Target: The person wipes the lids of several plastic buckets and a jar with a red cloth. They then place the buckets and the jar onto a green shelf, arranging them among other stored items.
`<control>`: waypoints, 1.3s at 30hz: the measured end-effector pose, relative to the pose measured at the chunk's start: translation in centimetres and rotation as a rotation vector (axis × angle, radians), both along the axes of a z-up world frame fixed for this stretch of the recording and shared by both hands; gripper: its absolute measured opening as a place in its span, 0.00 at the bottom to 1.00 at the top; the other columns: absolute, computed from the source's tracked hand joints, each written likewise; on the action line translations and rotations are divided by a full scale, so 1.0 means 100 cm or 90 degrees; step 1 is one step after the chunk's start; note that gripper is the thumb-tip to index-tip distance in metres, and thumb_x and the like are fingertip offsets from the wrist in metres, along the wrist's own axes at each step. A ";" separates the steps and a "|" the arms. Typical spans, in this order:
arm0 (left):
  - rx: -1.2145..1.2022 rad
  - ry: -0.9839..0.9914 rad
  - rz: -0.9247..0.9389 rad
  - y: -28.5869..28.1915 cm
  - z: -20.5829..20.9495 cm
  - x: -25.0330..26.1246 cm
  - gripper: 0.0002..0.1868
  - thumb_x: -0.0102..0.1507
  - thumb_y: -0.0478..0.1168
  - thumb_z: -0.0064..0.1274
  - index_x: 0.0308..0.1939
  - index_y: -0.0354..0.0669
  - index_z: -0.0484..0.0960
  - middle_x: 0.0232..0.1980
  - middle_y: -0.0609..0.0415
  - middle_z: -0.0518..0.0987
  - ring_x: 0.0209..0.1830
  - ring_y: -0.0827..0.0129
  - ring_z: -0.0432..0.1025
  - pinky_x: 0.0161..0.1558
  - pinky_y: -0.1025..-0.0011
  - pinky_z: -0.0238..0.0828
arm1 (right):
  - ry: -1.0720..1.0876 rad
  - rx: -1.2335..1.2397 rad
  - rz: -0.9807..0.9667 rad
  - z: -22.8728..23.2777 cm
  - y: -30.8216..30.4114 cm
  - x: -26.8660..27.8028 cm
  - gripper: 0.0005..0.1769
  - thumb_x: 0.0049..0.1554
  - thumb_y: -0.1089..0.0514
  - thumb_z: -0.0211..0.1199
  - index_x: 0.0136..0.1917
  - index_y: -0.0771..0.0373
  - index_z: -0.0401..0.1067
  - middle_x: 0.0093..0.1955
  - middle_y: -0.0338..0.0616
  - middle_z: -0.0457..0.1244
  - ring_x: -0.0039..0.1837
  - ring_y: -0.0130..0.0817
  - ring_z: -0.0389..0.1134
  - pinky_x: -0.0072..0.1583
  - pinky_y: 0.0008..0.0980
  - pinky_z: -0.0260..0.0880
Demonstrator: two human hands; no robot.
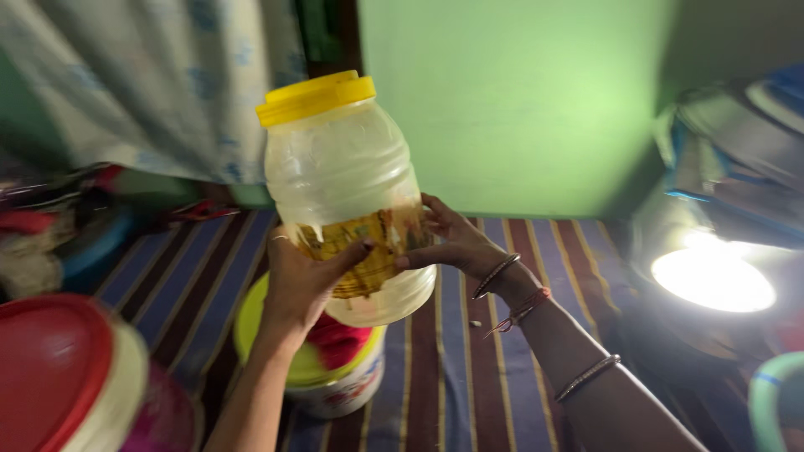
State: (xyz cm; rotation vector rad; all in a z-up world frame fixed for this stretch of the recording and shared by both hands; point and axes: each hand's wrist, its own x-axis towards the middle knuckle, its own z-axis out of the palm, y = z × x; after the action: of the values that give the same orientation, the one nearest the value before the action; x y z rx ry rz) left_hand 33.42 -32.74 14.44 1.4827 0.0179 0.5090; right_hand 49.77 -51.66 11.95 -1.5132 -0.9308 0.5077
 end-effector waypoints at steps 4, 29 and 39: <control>0.105 -0.026 0.186 0.045 0.012 -0.082 0.54 0.50 0.41 0.73 0.69 0.34 0.51 0.62 0.42 0.75 0.58 0.57 0.78 0.54 0.63 0.82 | 0.085 0.041 0.135 0.003 0.074 -0.057 0.63 0.44 0.46 0.80 0.81 0.69 0.48 0.78 0.53 0.57 0.80 0.43 0.56 0.78 0.43 0.53; -0.072 0.334 0.380 0.074 -0.269 -0.292 0.71 0.40 0.21 0.64 0.80 0.56 0.39 0.79 0.52 0.57 0.75 0.61 0.60 0.62 0.59 0.70 | 0.284 -0.399 0.252 -0.180 0.195 -0.229 0.60 0.45 0.28 0.64 0.81 0.49 0.43 0.82 0.43 0.48 0.82 0.45 0.48 0.73 0.68 0.55; -0.101 0.324 0.360 0.100 -0.279 -0.274 0.54 0.48 0.21 0.50 0.77 0.42 0.45 0.70 0.44 0.66 0.71 0.61 0.64 0.64 0.67 0.65 | -0.002 -0.390 0.133 -0.198 0.206 -0.200 0.51 0.51 0.28 0.67 0.72 0.69 0.65 0.65 0.65 0.63 0.66 0.57 0.67 0.62 0.49 0.69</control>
State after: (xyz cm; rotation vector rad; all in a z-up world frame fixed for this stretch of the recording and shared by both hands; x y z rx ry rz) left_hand 6.03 -22.73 -13.48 1.4078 0.8776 0.5496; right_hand 29.74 -31.02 -7.89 -1.9671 -0.9921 1.0086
